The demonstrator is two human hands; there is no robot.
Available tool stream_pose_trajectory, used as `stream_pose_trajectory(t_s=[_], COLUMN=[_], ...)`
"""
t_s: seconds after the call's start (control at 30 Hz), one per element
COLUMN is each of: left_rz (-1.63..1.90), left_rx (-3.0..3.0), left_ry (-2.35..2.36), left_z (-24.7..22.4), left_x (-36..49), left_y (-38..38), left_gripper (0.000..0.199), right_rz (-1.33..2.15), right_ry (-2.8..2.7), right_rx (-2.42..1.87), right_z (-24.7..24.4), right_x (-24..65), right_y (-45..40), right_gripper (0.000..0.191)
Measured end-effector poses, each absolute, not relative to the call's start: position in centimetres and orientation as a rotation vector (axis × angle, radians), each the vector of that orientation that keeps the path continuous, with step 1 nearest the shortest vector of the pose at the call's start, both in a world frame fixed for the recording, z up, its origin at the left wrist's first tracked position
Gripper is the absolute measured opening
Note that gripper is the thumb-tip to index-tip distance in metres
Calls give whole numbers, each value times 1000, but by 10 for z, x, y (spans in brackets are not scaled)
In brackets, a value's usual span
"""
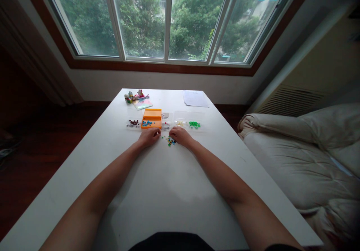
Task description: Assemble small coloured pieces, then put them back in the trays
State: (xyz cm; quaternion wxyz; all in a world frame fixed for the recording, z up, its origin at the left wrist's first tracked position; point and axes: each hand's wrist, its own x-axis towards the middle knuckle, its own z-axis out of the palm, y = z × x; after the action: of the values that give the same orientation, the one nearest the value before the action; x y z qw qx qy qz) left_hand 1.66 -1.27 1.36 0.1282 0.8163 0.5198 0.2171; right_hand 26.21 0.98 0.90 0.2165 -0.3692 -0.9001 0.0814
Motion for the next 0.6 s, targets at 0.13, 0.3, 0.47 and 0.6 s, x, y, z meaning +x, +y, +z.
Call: stream_pose_trajectory(t_s=[0.13, 0.3, 0.47, 0.6], left_rz=[627, 623, 645, 650], left_rx=[2373, 2365, 2378, 2386], left_ry=[1518, 1538, 1520, 1520], left_z=[14, 15, 13, 12], left_x=[17, 17, 17, 16], left_y=[-14, -15, -14, -14], left_gripper=[23, 23, 22, 22], right_rz=[307, 301, 275, 251], right_ry=[-2493, -2505, -2502, -2482], right_rx=[-986, -1009, -1048, -1058], right_z=[9, 9, 11, 8], right_x=[263, 260, 257, 259], right_y=[9, 6, 3, 3], right_gripper=[12, 13, 14, 16])
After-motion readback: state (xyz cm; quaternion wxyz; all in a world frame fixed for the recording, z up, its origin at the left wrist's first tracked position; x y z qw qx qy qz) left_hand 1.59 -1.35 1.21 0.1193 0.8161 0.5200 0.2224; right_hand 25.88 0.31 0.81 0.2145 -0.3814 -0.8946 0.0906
